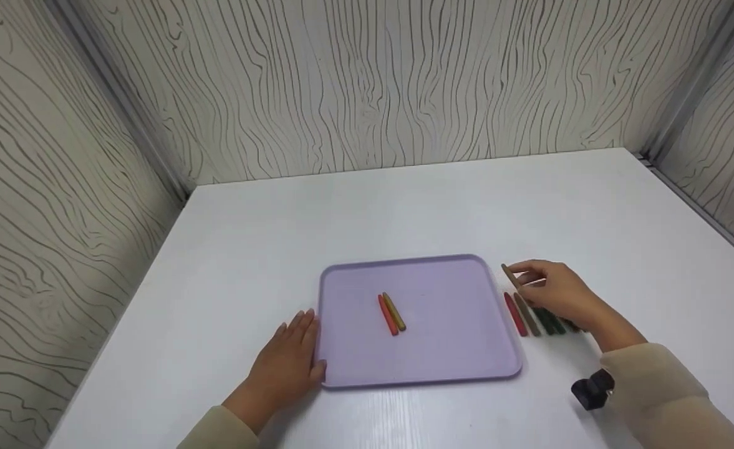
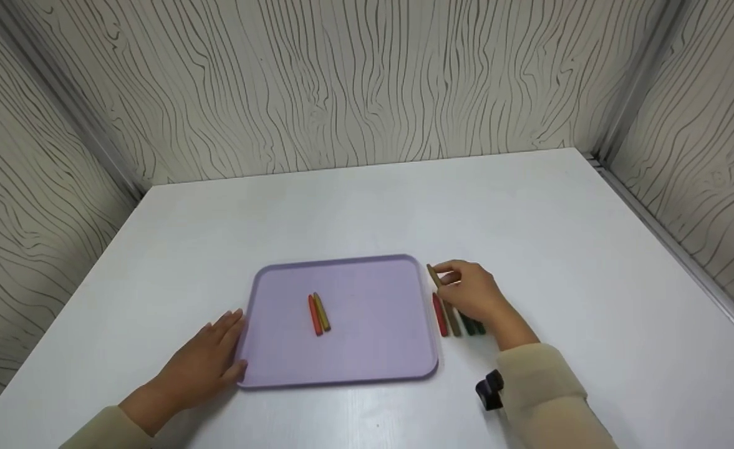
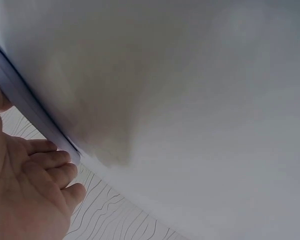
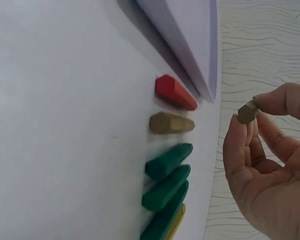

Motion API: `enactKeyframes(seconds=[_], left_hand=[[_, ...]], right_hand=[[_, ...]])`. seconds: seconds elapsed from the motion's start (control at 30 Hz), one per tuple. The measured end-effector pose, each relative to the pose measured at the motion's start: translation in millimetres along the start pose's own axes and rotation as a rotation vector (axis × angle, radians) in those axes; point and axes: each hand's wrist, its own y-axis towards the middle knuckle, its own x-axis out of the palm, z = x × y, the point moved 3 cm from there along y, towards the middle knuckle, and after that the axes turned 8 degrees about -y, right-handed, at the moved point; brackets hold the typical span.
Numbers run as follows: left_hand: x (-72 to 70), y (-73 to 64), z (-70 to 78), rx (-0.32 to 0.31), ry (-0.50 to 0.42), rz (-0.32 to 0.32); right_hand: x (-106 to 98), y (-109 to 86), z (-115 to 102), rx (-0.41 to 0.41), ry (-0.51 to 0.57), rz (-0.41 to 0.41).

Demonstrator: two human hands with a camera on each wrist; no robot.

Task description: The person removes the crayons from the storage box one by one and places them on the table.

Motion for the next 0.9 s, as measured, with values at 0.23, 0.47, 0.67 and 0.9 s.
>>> enactKeyframes(seconds=[0.23, 0.47, 0.67, 0.9], left_hand=[[0.4, 0.4, 0.2, 0.002, 0.009, 0.007], [0.3, -0.3, 0.7, 0.017, 0.020, 0.020], [-0.9, -2.1, 2.2, 0.012, 0.001, 0.016], [-0.3, -1.4, 1.4, 0.004, 0.002, 0.016]], right_hand=[[-17.2, -10.4, 22.7, 0.060, -0.058, 0.024], [-28.9, -19.4, 40.7, 0.100, -0.080, 0.031], [-33.6, -26.7, 53.4, 0.113, -0.107, 0.038], [-37.1, -33.0, 64.4, 0.118, -0.144, 0.048]])
